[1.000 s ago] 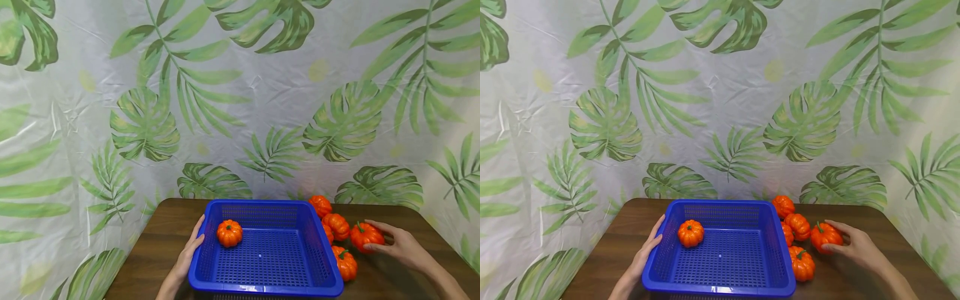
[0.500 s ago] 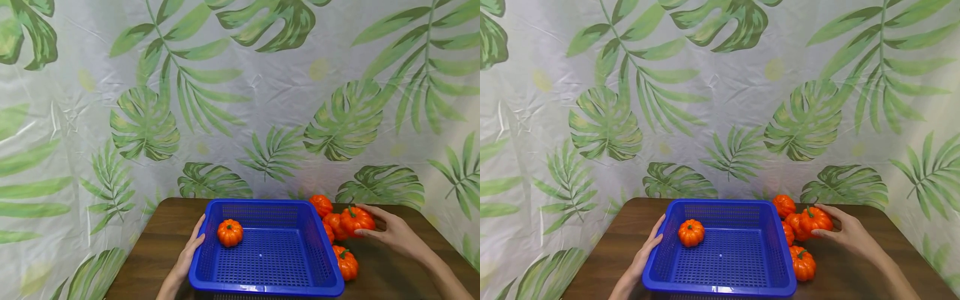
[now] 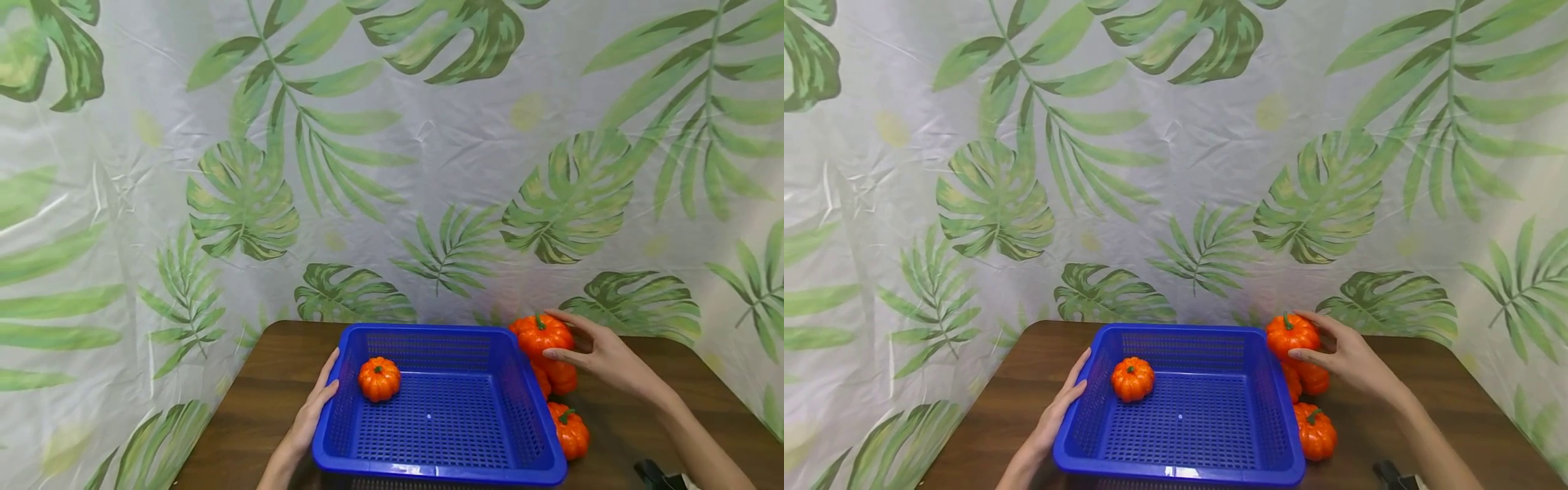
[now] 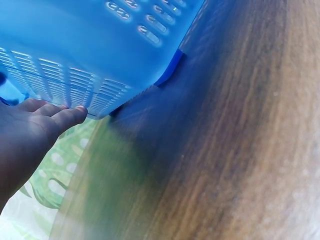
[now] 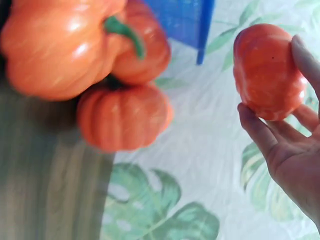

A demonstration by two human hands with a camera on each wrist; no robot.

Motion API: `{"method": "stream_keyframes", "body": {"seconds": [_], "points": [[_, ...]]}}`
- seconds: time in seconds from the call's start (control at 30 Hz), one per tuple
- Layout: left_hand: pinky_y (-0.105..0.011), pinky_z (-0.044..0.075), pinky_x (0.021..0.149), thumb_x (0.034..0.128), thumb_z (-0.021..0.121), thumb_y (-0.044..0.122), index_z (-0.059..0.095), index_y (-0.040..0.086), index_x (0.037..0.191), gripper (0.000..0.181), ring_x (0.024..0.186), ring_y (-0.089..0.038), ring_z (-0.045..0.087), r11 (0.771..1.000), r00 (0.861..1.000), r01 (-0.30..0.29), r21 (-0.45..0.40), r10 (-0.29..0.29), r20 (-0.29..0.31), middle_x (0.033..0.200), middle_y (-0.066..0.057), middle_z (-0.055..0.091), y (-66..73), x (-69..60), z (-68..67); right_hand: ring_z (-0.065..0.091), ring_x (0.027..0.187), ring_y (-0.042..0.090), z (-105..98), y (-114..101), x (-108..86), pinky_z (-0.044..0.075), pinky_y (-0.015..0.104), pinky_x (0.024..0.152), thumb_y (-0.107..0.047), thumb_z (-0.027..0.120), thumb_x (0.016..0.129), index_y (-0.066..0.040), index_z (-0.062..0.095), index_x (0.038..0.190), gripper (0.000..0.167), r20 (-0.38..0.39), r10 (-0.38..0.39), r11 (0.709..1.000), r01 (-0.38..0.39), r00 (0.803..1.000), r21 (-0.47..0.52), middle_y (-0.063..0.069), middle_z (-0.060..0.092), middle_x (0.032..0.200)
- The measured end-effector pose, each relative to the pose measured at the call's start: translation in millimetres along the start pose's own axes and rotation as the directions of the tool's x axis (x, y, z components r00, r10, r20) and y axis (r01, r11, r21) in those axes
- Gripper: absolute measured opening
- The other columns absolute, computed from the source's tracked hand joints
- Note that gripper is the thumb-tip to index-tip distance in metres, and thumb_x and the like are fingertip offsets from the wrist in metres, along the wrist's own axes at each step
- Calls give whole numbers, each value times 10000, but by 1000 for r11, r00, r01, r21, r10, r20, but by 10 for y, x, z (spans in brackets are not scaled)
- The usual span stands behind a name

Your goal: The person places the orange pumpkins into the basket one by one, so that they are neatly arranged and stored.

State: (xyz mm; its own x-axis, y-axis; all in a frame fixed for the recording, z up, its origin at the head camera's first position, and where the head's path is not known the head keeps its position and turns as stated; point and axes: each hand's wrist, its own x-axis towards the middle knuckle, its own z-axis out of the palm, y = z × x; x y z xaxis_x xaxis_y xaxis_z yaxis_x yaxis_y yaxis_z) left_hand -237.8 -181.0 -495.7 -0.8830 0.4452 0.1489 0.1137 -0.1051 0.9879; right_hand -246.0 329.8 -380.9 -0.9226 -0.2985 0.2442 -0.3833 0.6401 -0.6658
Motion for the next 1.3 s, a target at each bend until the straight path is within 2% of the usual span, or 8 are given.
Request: {"method": "stream_keyframes", "body": {"seconds": [0.07, 0.13, 0.2, 0.5, 0.73, 0.87, 1.03, 1.3], "points": [[-297, 457, 1067, 1149, 227, 272, -74, 204, 1672, 608, 1378, -103, 471, 1000, 1000, -3, -1, 3, 3, 1736, -152, -34, -1, 8, 0, 638, 1285, 162, 2, -82, 67, 560, 209, 868, -326, 715, 987, -202, 408, 1589, 687, 17, 5, 1000, -6, 1000, 23, 194, 489, 1552], [-291, 453, 1070, 1148, 224, 269, -77, 203, 1672, 607, 1378, -95, 469, 1000, 1000, -4, -2, 4, 5, 1735, -153, -36, -2, 12, 0, 615, 1302, 360, -4, -168, 144, 583, 245, 848, -325, 704, 995, -188, 396, 1593, 686, 28, 14, 998, -15, 1000, 58, 210, 484, 1551], [-292, 453, 1069, 1149, 219, 266, -79, 202, 1671, 605, 1375, -98, 472, 1000, 1000, -3, -2, 3, 6, 1735, -153, -36, -3, 13, -1, 578, 1316, 442, -8, -250, 227, 589, 257, 833, -341, 695, 1000, -180, 389, 1596, 689, 29, 15, 997, -17, 999, 69, 222, 482, 1552], [-327, 455, 1075, 1149, 231, 281, -75, 216, 1672, 609, 1394, -148, 460, 1000, 1000, -5, -4, 5, 5, 1736, -156, -26, -13, 7, -8, 538, 1373, 385, 194, -437, 614, 573, 277, 908, -323, 714, 990, -182, 404, 1582, 682, 72, -41, 983, 27, 997, 181, 134, 494, 1560], [-313, 454, 1073, 1150, 233, 280, -59, 218, 1675, 604, 1392, -134, 461, 1000, 1000, -3, -1, 3, -11, 1740, -145, -29, -19, 2, -6, 537, 1376, 403, 434, -509, 848, 563, 287, 930, -275, 745, 969, -145, 439, 1560, 678, 96, -82, 968, 56, 992, 244, 148, 487, 1562], [-300, 448, 1075, 1149, 235, 277, -47, 217, 1677, 601, 1389, -114, 460, 1000, 1000, 0, 2, 0, -21, 1741, -128, -25, -20, 8, 8, 516, 1391, 423, 576, -538, 946, 566, 357, 976, -255, 749, 966, -124, 447, 1553, 673, 115, -89, 958, 54, 989, 283, 168, 466, 1573], [-306, 437, 1087, 1150, 231, 275, -56, 218, 1676, 602, 1407, -113, 438, 1000, 1000, -5, -4, 5, -15, 1742, -124, -27, -22, 11, 9, 504, 1391, 426, 782, -584, 1020, 551, 446, 1012, -252, 754, 962, -116, 474, 1538, 655, 141, -121, 962, 82, 983, 260, 185, 485, 1557], [-374, 424, 1103, 1149, 237, 297, -55, 234, 1675, 605, 1445, -240, 389, 1000, 1000, 0, 4, 0, -14, 1742, -143, -4, -15, 0, 2, 583, 1295, 392, 1080, -613, 1108, 558, 392, 962, -251, 775, 944, -63, 513, 1506, 647, 180, -165, 960, 116, 970, 256, 190, 574, 1470]]}}
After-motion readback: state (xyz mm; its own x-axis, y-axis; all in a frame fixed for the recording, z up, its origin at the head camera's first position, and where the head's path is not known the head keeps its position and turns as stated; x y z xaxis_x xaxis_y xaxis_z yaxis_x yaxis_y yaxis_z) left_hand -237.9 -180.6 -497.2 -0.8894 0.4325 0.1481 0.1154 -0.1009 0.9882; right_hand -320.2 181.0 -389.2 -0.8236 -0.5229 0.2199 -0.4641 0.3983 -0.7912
